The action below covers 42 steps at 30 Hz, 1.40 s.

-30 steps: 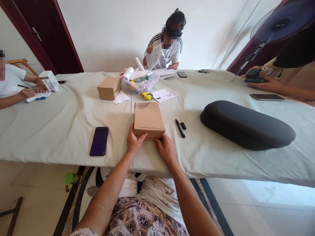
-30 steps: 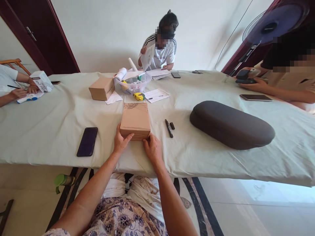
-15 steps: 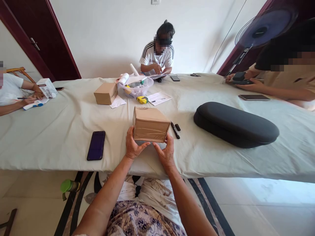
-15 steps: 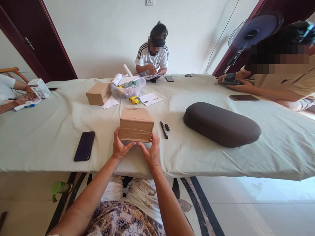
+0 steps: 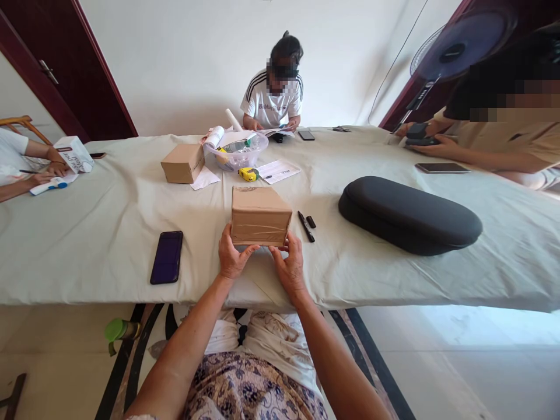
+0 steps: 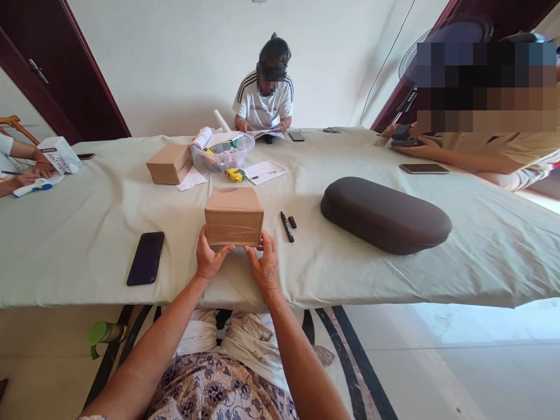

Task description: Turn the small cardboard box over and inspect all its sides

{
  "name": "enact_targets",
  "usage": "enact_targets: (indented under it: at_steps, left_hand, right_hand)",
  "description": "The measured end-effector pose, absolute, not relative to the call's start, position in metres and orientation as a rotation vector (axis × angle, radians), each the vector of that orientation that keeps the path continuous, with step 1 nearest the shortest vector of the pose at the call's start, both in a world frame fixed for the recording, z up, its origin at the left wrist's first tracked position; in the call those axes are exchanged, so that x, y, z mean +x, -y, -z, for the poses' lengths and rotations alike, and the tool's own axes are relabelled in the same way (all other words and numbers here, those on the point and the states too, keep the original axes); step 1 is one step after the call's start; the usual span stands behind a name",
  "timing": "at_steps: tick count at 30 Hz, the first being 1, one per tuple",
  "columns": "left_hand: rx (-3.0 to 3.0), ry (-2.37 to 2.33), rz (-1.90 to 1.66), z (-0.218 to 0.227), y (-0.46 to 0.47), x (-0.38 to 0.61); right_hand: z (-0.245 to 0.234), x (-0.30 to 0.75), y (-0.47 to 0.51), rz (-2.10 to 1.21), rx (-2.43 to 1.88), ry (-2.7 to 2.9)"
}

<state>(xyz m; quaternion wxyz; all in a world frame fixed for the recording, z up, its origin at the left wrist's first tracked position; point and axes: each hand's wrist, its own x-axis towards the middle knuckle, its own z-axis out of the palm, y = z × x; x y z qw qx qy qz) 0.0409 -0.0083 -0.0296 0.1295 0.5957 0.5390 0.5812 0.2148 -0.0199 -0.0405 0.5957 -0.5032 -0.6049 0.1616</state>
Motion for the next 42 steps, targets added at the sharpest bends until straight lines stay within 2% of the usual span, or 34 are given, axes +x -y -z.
enact_targets:
  at_steps: [8, 20, 29, 35, 42]
  left_hand:
    - [1.72, -1.556, -1.718, 0.034, 0.006, 0.038]
    - [2.208, -1.439, -1.862, 0.032, 0.005, 0.039]
    - [2.111, -1.362, -2.065, 0.019, 0.011, 0.037]
    - [2.123, -1.333, -2.093, 0.013, 0.015, 0.034]
    - [2.36, -1.291, -2.046, -0.019, 0.019, 0.024]
  right_hand:
    - [0.038, 0.215, 0.024, -0.522, -1.157, 1.303]
    - [0.033, 0.211, 0.021, -0.553, -1.271, 1.253]
    - [0.034, 0.216, 0.018, -0.373, -1.315, 1.562]
    - [0.033, 0.217, 0.017, -0.324, -1.248, 1.679]
    - [0.032, 0.216, 0.014, -0.271, -1.149, 1.852]
